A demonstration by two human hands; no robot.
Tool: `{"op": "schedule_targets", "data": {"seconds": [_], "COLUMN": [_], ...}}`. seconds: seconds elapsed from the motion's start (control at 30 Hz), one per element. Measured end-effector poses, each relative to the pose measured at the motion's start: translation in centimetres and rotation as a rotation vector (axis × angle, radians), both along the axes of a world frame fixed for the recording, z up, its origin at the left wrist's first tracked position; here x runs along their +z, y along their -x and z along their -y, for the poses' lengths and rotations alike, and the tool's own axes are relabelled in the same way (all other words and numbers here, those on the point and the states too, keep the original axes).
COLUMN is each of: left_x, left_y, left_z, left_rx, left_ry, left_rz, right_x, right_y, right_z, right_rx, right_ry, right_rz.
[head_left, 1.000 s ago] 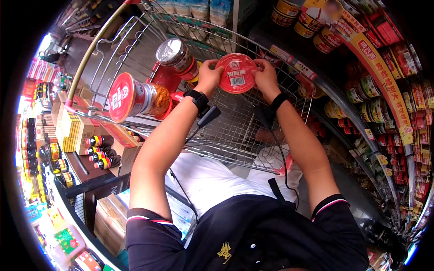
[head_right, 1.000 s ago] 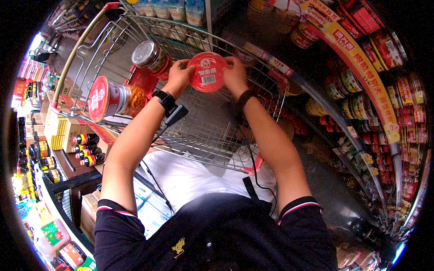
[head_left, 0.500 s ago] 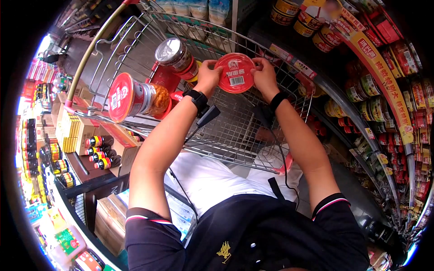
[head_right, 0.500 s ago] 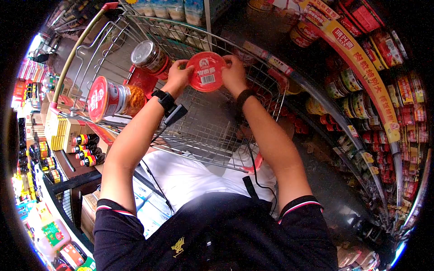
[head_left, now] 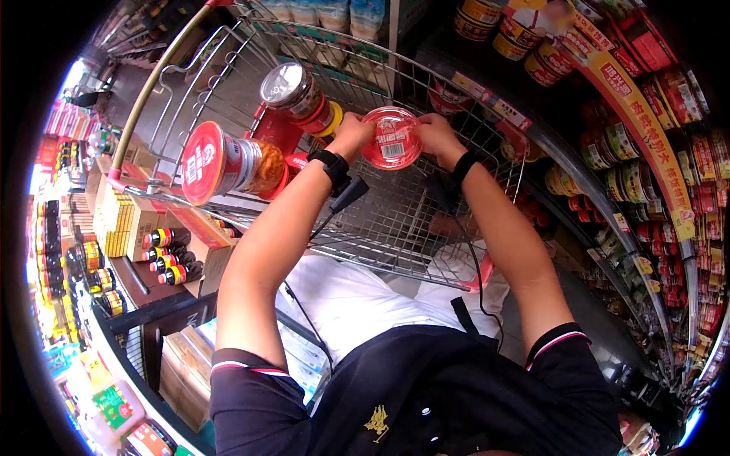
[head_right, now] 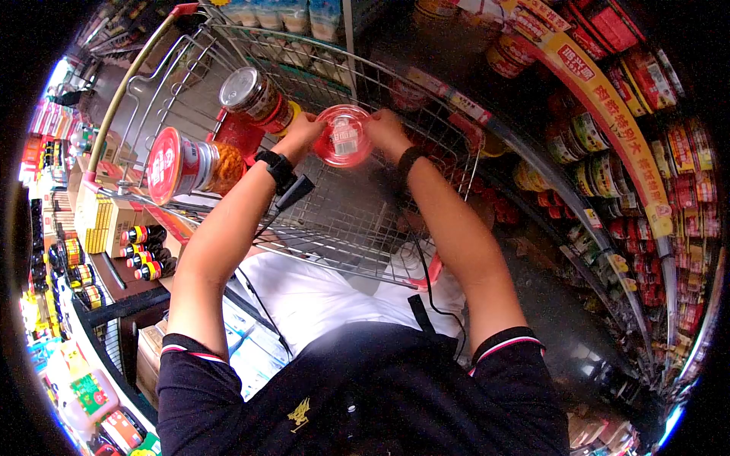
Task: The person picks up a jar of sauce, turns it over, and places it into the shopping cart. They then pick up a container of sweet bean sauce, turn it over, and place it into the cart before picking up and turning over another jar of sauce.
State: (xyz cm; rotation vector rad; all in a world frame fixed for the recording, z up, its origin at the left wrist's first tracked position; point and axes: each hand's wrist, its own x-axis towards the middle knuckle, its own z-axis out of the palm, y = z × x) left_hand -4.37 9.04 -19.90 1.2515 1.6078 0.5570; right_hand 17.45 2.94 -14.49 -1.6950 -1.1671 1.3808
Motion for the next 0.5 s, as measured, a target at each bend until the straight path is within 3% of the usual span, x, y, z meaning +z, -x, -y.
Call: {"op": "schedule_targets", "data": {"seconds": [0.5], "left_x": [5.3], "left_y": [-0.3], "left_z": [2.9], "left_rx": [0.038], "left_ry": [-0.14], "left_rz": [0.034], "right_x": [1.2], "right_y": [0.5], "right_z": [0.5], "right_rx": [-0.1], "right_ry": [-0.074], "right_rz": [-0.017]}}
